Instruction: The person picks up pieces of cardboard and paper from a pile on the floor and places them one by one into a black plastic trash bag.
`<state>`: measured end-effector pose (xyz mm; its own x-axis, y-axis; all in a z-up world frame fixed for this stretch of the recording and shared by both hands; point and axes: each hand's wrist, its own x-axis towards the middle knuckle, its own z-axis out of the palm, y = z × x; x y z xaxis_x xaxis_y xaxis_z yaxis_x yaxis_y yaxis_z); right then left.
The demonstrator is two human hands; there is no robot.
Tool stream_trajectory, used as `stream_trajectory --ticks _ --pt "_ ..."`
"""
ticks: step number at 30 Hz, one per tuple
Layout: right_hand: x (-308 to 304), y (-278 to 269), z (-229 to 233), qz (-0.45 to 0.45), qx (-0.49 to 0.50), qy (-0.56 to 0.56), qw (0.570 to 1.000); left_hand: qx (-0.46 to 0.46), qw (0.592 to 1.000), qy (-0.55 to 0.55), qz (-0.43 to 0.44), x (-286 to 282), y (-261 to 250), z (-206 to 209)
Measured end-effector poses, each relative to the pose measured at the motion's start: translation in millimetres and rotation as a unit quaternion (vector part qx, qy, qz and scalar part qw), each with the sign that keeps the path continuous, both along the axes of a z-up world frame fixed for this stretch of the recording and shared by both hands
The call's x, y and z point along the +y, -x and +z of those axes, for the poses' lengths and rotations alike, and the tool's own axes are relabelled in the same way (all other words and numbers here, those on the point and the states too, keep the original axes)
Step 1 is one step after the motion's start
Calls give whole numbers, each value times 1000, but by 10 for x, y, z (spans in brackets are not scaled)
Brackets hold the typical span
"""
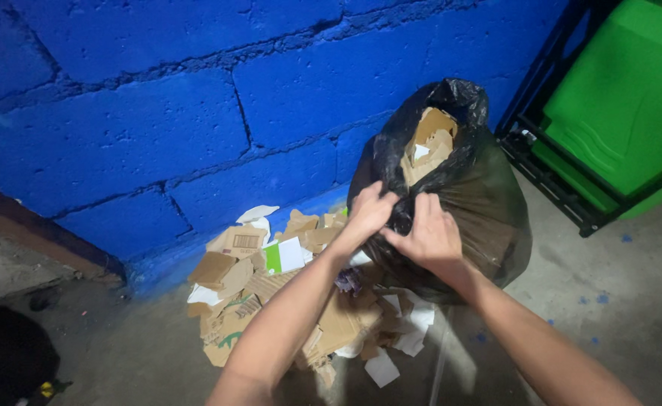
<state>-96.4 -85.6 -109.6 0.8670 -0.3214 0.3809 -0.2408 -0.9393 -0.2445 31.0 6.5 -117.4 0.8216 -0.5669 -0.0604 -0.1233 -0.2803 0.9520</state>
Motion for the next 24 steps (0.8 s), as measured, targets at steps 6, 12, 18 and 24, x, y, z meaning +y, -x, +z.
stream_trajectory --ticks 6,12,18,24 --pt "181 -101 65 -71 77 6 994 -31 997 58 -41 -52 74 117" --pt "-50 -152 -430 -55 142 102 983 -53 995 -25 -82 112 -88 -115" --pt "-400 -219 -702 -51 174 121 976 -18 998 29 -46 328 -287 -266" --pt "-743 -111 -423 -142 166 68 973 19 996 -79 32 517 -509 -601"
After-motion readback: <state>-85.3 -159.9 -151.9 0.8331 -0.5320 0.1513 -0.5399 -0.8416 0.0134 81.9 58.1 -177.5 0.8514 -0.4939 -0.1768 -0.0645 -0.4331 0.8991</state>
